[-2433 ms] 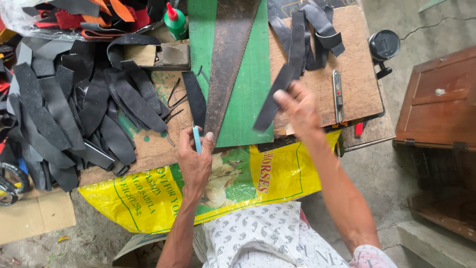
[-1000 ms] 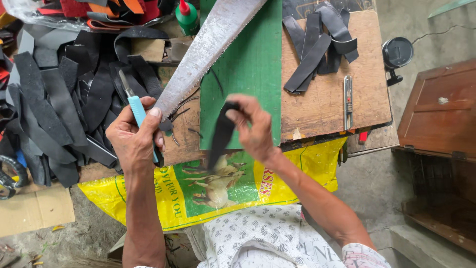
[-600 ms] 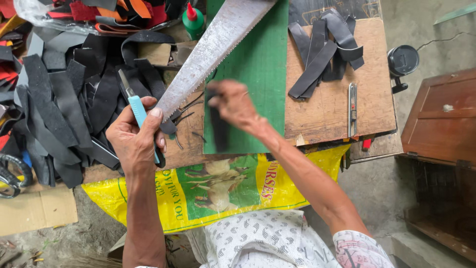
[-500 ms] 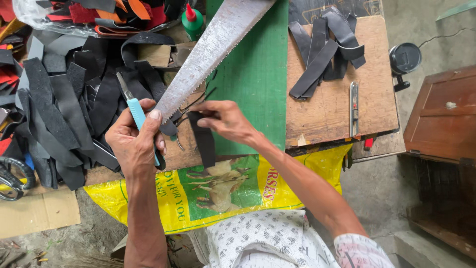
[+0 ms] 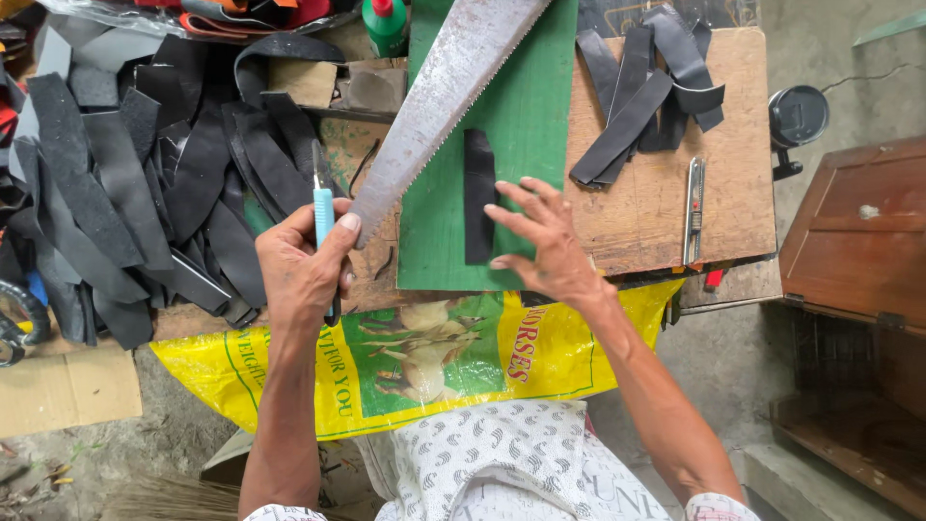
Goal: The person uses a utility knife and a metal saw as a straightedge to cut narrow strips from black rubber sheets on a wooden workbench. The person repeatedly positions the saw, cuts along its edge, and sets the cut strips aside.
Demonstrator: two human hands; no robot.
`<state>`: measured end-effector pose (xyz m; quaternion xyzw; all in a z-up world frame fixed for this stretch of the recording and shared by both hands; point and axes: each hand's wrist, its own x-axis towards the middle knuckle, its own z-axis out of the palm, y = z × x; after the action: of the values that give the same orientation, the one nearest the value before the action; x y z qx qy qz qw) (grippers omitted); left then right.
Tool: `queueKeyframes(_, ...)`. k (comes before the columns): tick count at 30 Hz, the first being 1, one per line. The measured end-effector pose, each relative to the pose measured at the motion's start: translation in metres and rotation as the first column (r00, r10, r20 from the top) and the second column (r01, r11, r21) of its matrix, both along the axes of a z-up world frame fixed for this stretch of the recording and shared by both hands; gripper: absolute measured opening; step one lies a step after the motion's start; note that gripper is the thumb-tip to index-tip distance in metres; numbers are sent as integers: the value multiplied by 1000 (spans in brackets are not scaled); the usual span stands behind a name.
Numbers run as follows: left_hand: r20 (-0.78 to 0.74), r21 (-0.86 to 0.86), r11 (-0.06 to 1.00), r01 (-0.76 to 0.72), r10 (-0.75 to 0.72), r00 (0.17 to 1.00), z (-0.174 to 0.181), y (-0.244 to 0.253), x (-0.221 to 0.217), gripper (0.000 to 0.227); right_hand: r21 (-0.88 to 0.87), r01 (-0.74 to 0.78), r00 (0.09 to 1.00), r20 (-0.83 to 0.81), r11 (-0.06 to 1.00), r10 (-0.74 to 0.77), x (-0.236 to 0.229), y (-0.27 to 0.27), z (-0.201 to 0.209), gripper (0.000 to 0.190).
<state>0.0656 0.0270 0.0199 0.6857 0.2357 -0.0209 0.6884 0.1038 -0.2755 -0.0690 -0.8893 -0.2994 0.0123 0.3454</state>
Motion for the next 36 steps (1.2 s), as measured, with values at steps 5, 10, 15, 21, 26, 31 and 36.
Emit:
queueKeyframes(5, -4, -45, 996, 81, -82, 997, -23, -14, -5, 18, -30, 67, 995, 78, 997, -64, -1, 23, -10, 72)
queueKeyframes(10, 14, -82, 996, -44, 45, 999, -51, -70, -68, 18, 237, 298, 954, -103, 925, -281, 0, 18, -15, 45)
queueKeyframes(15, -69, -222, 946, -235, 225, 972, -98, -120, -121, 24, 264, 386, 921, -167, 884, -352, 22, 14, -23, 44)
queueKeyframes(21, -138, -174, 956, -235, 213, 967, -122, -122, -120, 29, -38, 159, 979, 135, 987, -152, 50, 36, -25, 55)
queueKeyframes(26, -124, -142, 973, -180, 163, 979, -121, -118, -111, 32, -53, 158, 982, 116, 986, -151, 55, 37, -25, 58)
queueKeyframes(31, -102, -131, 976, -176, 164, 981, -119, -116, -107, 32, -77, 160, 976, 160, 984, -146, 57, 39, -29, 56)
queueKeyframes(36, -132, -158, 977, -144, 124, 983, -118, -109, -103, 32, -110, 170, 974, 173, 979, -149, 58, 41, -31, 56)
